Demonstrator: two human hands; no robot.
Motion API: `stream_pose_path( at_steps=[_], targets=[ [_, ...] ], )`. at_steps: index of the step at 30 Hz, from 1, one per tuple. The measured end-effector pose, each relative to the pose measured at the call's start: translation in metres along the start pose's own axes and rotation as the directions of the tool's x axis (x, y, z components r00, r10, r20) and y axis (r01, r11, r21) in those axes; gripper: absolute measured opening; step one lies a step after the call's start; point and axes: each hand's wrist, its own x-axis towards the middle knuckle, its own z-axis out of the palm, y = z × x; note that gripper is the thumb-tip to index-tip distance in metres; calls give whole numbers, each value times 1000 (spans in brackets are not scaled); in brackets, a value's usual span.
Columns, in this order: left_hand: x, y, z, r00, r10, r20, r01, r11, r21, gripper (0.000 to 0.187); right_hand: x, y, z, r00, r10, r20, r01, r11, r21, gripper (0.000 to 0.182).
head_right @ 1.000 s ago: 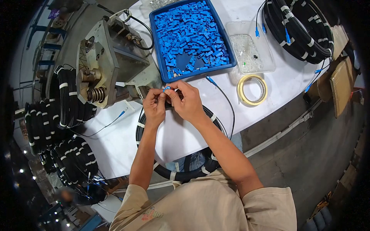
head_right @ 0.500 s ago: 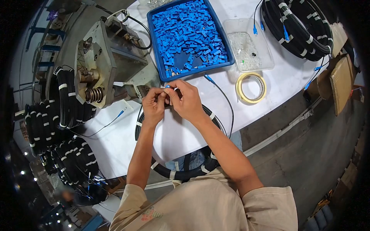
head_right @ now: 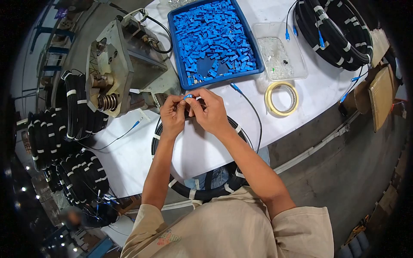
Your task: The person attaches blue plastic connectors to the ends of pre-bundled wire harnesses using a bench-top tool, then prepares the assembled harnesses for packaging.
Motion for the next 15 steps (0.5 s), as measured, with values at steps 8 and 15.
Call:
stream_pose_path(
  at_steps=[8, 15],
  targets=[
    [-1, -4, 2, 992, 106, -65, -98, 988, 123, 7, 2, 4, -3, 999, -44, -15, 44, 999, 22, 13],
    [-3, -1, 0, 998, 22, -67, -20, 999, 31, 11, 2, -3, -6, 1000, -17, -8, 17, 1000, -21, 13]
  ],
)
